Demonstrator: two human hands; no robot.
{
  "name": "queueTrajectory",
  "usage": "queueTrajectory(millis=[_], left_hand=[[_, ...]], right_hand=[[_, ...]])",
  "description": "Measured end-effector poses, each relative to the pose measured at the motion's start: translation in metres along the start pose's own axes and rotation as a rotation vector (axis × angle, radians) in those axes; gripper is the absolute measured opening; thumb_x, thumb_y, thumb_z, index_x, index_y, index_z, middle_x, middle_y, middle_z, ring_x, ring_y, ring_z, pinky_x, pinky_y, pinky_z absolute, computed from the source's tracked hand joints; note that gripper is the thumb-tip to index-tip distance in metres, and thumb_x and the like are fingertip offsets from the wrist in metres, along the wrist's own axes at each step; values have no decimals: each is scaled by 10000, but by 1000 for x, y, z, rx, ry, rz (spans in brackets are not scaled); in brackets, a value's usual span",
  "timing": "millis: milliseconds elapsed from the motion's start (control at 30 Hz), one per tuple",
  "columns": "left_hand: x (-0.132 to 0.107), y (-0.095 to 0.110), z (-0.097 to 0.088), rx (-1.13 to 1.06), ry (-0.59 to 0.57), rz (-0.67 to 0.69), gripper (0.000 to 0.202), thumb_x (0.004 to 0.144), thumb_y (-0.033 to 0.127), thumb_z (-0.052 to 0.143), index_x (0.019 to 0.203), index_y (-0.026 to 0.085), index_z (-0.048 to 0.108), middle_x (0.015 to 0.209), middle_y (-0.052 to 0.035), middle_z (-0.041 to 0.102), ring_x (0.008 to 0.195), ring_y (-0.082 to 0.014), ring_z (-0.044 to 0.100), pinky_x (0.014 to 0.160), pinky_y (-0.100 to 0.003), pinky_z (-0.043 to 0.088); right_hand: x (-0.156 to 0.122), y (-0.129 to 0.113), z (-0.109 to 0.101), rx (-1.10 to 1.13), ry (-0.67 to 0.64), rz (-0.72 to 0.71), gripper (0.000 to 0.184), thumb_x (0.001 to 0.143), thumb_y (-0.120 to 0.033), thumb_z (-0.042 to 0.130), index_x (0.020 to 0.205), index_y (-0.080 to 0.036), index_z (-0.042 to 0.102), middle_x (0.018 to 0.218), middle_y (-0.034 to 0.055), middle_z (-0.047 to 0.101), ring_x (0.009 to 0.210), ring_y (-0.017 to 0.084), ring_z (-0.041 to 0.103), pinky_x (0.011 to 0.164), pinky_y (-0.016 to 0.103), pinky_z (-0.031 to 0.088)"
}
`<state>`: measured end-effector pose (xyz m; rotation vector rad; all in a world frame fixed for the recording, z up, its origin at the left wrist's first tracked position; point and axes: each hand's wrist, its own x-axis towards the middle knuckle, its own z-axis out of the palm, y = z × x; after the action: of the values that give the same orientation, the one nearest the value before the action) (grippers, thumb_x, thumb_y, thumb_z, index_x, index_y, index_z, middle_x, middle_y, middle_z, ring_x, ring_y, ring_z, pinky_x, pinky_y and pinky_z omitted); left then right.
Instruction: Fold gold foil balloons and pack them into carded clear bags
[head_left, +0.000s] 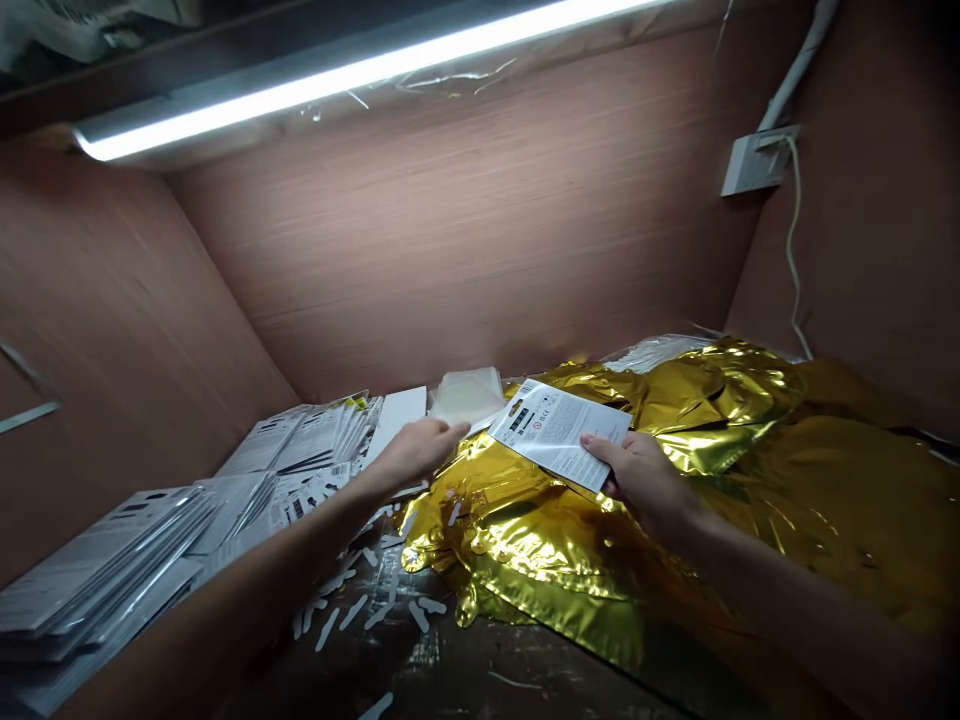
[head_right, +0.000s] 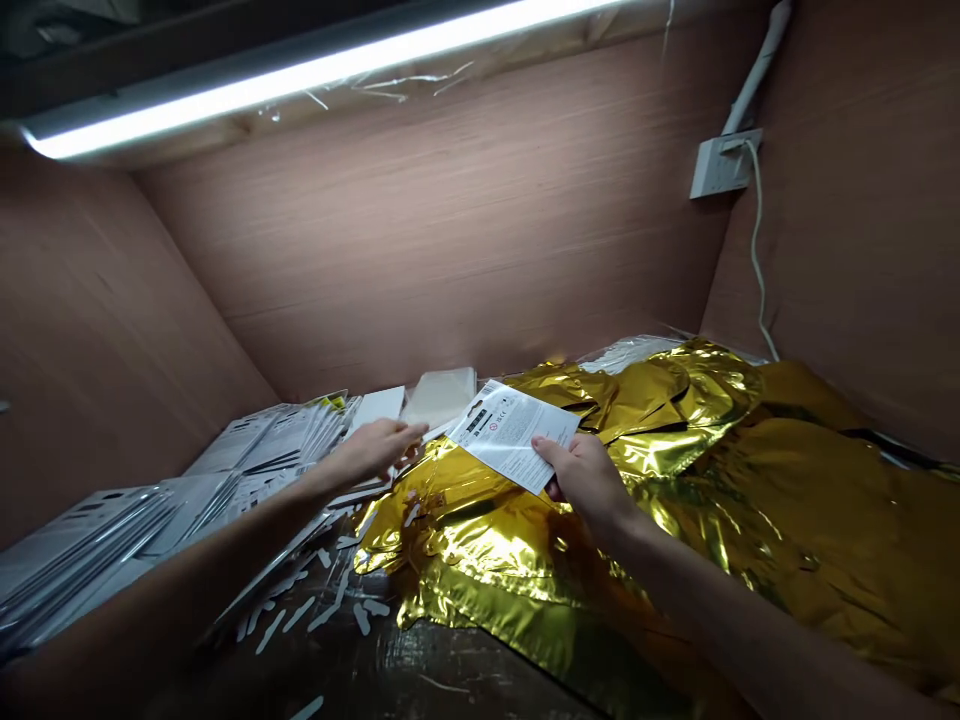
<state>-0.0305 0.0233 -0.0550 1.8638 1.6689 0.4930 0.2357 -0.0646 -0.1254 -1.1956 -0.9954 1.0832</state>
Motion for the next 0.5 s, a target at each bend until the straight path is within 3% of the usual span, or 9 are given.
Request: queueTrajectory(millis=[67,133,200,500], left_hand=[[33,10,-1,21,57,-100,464,872,551,727,939,92,752,1024,-168,737,1004,-346,694,826,-400,553],[60,14,1,9,82,-186,385,949,448,687,1168,131,681,1193,-110,685,1070,-281,674,907,-445,567],[77,15,2,-32,93,-244,380,976,375,670,1278,149,624,1279,-114,642,1098,-257,662,926,-458,576],[96,11,-8,-313,139,-329,400,977,366,669,1303,140,613,1305,-132,628,1110,-265,657,927,-460,579]], right_hand=[[-1,0,1,-21,14,-4,290,893,-347,668,704,-133,620,596,20,595,455,89,440,401,213,322],[-3,0,2,-37,24,-10,303,912,-329,646,681,-136,611,585,24,593,452,93,448,405,217,336],[-4,-1,2,-55,35,-20,325,930,-317,622,657,-142,601,561,25,582,442,99,450,406,223,346],[4,8,0,-115,53,-70,299,923,-351,622,711,-143,653,608,66,667,470,142,543,439,248,415]])
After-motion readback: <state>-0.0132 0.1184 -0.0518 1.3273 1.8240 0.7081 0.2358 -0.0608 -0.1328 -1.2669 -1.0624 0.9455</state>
